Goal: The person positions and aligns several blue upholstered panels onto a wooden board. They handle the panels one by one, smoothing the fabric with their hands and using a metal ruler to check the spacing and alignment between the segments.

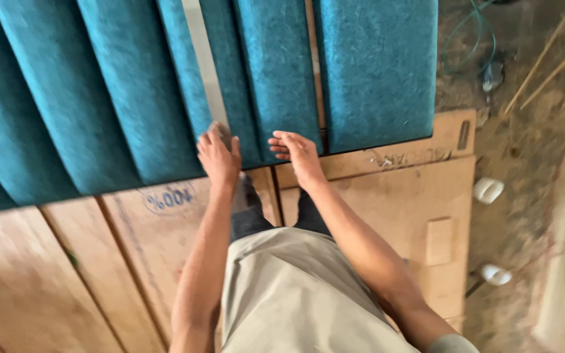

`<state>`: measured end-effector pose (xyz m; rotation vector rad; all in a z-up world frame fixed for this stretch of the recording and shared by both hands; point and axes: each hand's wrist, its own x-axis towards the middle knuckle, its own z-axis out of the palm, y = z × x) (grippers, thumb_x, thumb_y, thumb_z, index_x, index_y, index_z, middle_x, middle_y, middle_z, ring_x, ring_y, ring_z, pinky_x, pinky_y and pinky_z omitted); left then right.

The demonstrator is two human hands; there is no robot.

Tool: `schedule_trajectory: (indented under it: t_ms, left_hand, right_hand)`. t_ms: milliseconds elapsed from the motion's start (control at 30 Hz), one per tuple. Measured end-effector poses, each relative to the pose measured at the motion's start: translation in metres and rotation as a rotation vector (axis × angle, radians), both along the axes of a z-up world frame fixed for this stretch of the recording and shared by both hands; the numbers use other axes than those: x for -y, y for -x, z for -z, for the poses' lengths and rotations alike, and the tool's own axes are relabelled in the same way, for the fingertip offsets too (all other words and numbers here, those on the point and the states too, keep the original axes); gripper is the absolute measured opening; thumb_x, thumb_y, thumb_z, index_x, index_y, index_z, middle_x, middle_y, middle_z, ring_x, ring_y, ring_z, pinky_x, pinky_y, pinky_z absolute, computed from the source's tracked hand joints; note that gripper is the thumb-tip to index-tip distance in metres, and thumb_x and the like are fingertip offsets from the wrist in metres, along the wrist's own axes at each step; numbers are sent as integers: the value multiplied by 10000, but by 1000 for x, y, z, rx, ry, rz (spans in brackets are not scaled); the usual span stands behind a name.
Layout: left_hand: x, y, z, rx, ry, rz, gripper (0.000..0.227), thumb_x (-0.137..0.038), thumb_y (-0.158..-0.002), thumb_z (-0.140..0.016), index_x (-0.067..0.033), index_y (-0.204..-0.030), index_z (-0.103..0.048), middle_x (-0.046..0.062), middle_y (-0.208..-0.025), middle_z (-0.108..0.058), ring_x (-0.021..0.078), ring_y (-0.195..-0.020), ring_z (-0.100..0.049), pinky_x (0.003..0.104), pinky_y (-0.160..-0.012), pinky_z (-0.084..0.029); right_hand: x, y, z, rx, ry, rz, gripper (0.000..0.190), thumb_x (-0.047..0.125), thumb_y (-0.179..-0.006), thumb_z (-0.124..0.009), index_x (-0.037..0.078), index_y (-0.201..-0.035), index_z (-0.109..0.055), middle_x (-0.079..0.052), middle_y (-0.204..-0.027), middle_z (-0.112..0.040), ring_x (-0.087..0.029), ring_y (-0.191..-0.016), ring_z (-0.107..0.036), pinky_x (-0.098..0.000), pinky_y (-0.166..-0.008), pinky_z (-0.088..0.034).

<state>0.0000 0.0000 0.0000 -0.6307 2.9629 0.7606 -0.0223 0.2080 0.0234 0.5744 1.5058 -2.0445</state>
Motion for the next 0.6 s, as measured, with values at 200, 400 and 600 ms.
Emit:
schedule_trajectory:
  t_ms: [200,400,600]
  left_hand:
    - [-38,-2,5,83,174,-267,738,-275,-904,-820,8,-1459,-423,219,-1389,-471,420,-1251,-491,526,-994,-433]
    - [-70,-1,-3,-19,284,-221,813,-207,-856,-840,6,-1516,-414,238,-1490,-389,460,-1355,-401,583,-1114,-337]
    - [-141,26,5,-84,229,261,725,-291,-924,-834,-176,-1547,-481,222,-1639,-277,428,-1530,-232,601,-1258,-205]
  right_hand:
    - [-78,-7,28,-30,-3,-155,397,307,-1039,-599,-19,-1239,-704,-122,-1084,-761,-166,-929,-719,-286,-798,-578]
    - [-142,18,35,-117,-180,-167,344,260,-1034,-593,-6,-1215,-715,-86,-1043,-777,-152,-889,-735,-278,-781,-612]
    - [-181,52,33,-863,-1089,-422,490,194,-1027,-719,103,-1481,-559,-201,-1569,-393,-387,-1470,-390,-553,-1210,-383]
